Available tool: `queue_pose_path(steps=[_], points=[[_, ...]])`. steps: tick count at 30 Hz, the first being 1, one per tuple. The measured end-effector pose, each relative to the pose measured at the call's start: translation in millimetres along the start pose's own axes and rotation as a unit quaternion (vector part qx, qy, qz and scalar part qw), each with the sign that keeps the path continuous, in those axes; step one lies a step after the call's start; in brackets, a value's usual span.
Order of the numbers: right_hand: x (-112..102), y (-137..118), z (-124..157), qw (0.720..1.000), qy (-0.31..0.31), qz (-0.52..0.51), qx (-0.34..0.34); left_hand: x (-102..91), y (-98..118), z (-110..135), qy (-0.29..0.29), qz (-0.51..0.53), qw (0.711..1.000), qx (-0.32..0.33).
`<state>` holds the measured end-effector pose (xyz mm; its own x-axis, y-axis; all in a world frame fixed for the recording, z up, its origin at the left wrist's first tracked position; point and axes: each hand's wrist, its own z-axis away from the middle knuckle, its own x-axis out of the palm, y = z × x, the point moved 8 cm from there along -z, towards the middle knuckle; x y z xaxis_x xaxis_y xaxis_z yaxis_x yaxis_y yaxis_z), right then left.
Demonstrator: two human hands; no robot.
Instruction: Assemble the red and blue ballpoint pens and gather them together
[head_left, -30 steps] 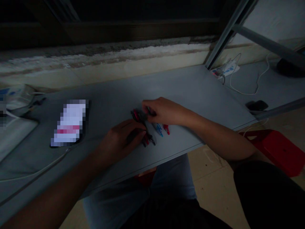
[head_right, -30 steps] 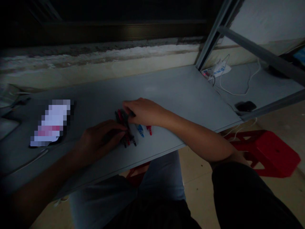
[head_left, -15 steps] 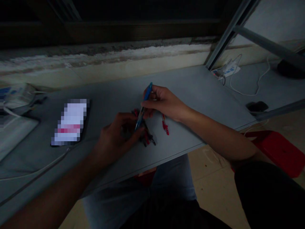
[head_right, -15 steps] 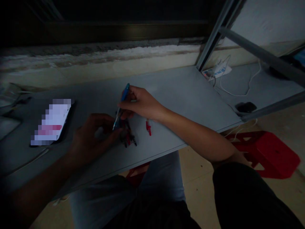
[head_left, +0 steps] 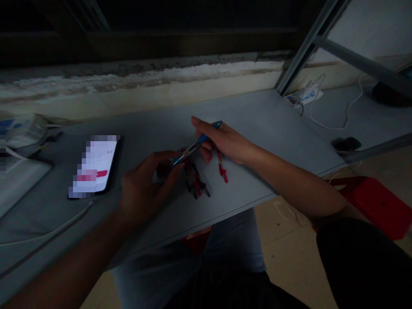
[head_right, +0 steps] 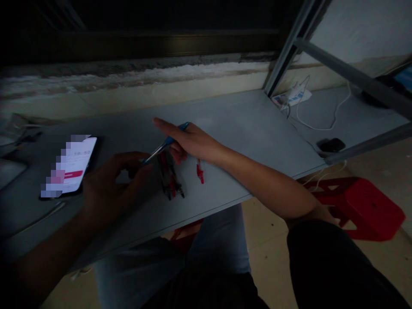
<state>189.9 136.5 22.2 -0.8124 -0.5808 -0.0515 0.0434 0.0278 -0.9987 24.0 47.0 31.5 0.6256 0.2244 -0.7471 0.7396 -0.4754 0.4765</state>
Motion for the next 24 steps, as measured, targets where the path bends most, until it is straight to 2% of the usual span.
queue_pose_path(steps=[3,9,13,15,20,24], points=[[2.1,0.4,-0.7,1.000,-0.019,-0.010,-0.007,-3.8,1.7,-3.6,0.008,-0.004,1.000,-0.007],[3.6,2.0,-2.7,0.997,-0.053,-0.034,-0.050,5.9,7.1,-7.8,-0.042,0.029,0.999,-0.006],[7.7,-11.5,3.7,0.984,-0.122,0.039,-0.124,15.9,2.7,-8.0,-0.090,0.090,0.992,-0.028],[6.1,-17.3,6.0,0.977,-0.139,0.073,-0.144,16.9,-3.7,-8.2,-0.094,0.107,0.989,-0.046],[-5.5,-19.6,0.8,0.982,-0.115,0.085,-0.123,14.0,-22.0,-8.6,-0.074,0.111,0.987,-0.095],[-13.4,-11.7,-6.3,0.989,-0.088,0.079,-0.092,14.3,-24.9,-10.0,-0.071,0.101,0.987,-0.107]])
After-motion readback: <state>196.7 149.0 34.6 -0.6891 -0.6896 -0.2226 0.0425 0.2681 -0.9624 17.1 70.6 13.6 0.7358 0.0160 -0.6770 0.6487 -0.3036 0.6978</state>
